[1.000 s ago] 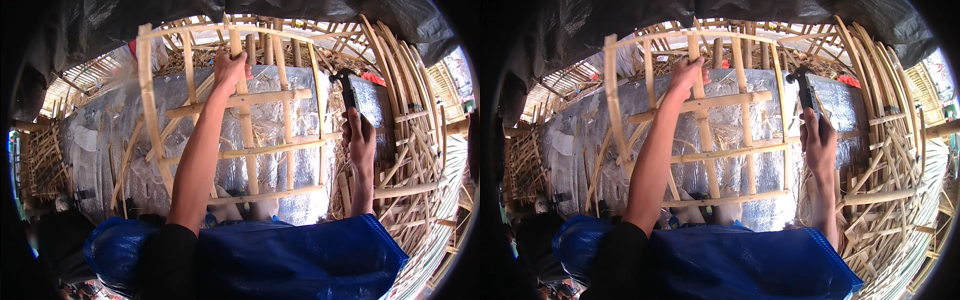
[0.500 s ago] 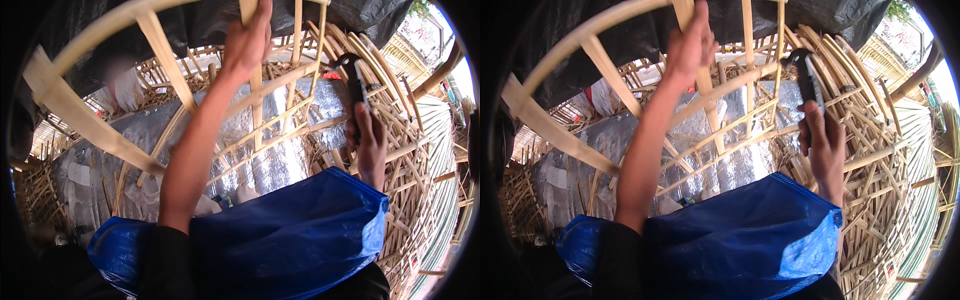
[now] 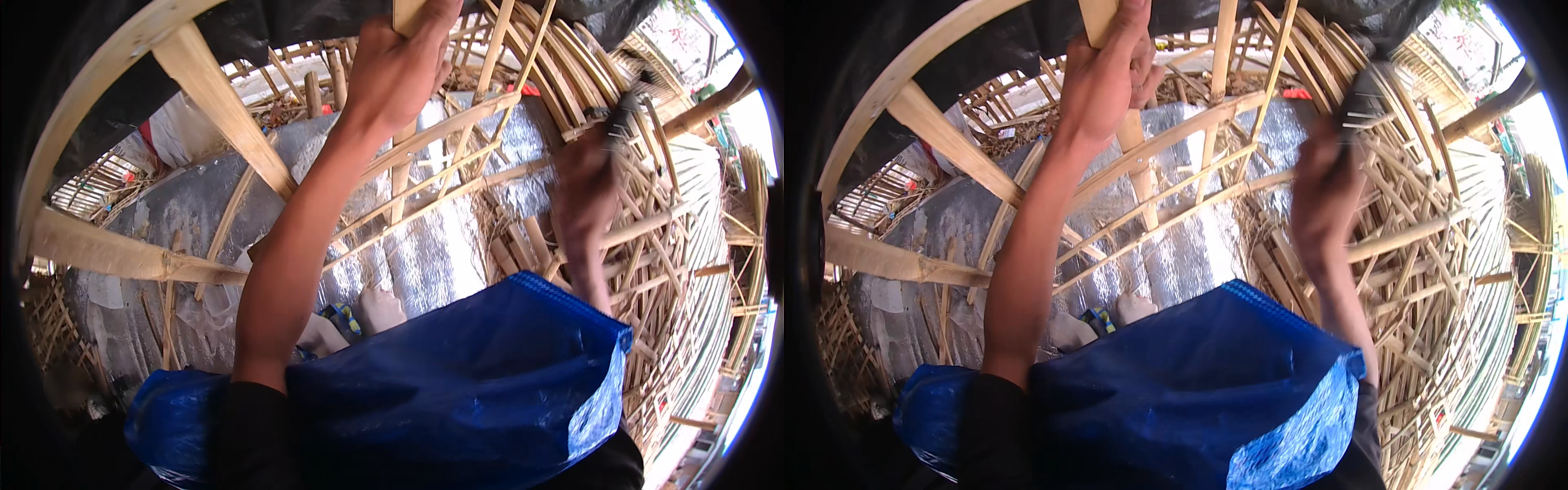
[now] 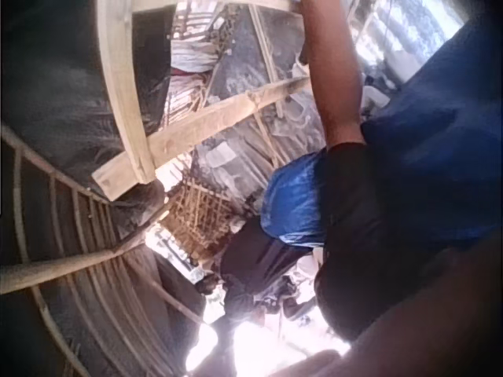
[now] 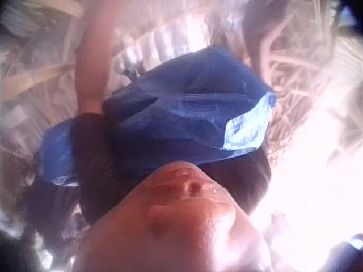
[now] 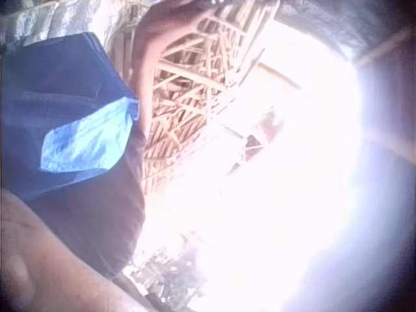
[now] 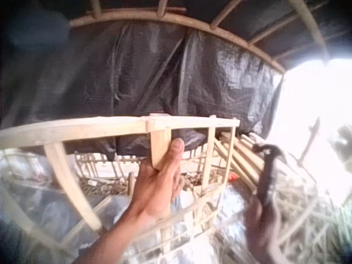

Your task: The person assembles a wooden grid frame by hammering small nails into the junctions of narrow wooden slats while holding them in place by hand.

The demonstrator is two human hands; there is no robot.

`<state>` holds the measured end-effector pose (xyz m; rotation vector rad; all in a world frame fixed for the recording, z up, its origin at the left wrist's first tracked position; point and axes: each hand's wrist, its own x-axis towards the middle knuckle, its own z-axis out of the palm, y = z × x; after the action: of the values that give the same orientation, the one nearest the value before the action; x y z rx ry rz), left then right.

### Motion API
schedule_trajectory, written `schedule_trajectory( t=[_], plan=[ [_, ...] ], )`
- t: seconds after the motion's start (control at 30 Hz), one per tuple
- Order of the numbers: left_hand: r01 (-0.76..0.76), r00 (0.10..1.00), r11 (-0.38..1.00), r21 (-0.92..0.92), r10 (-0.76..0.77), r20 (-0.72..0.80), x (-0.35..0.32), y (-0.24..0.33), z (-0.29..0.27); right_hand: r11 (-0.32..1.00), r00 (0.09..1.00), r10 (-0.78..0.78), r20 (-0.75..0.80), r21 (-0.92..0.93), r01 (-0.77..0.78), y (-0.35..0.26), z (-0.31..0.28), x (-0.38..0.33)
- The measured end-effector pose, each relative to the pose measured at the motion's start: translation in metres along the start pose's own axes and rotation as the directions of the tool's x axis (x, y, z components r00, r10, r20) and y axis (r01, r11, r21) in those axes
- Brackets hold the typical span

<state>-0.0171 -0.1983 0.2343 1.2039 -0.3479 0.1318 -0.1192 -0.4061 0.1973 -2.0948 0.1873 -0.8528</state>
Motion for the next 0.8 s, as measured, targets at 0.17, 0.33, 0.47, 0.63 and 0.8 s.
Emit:
schedule_trajectory(
  t=[0.17, 0.33, 0.47, 0.63, 0.8],
  plan=[
    [-0.027, 0.998, 1.0, -0.004, 0.027, 0.051, -0.006, -0.001, -0.005, 0.822, 0.891, 0.358, 0.278, -0.546, -0.16, -0.024, -0.039, 0.015],
    [-0.164, 0.984, 0.977, 0.139, 0.151, 0.097, -0.015, 0.003, -0.006, 0.936, 0.924, -0.296, -0.241, 0.121, 0.331, -0.038, -0.047, 0.024],
    [-0.175, 0.982, 0.972, 0.154, 0.161, 0.096, -0.016, 0.003, -0.005, 0.699, 0.9, -0.435, -0.032, -0.641, 0.315, 0.036, -0.037, -0.006],
    [-0.073, 0.993, 0.983, 0.167, 0.055, 0.109, -0.014, 0.001, -0.004, 0.959, 0.975, 0.203, 0.094, -0.221, -0.178, -0.035, -0.056, 0.019],
    [-0.089, 0.994, 0.98, 0.178, 0.076, 0.083, -0.006, 0.003, -0.015, 0.978, 0.997, 0.058, -0.058, 0.203, -0.045, -0.071, -0.062, 0.005]
  ],
)
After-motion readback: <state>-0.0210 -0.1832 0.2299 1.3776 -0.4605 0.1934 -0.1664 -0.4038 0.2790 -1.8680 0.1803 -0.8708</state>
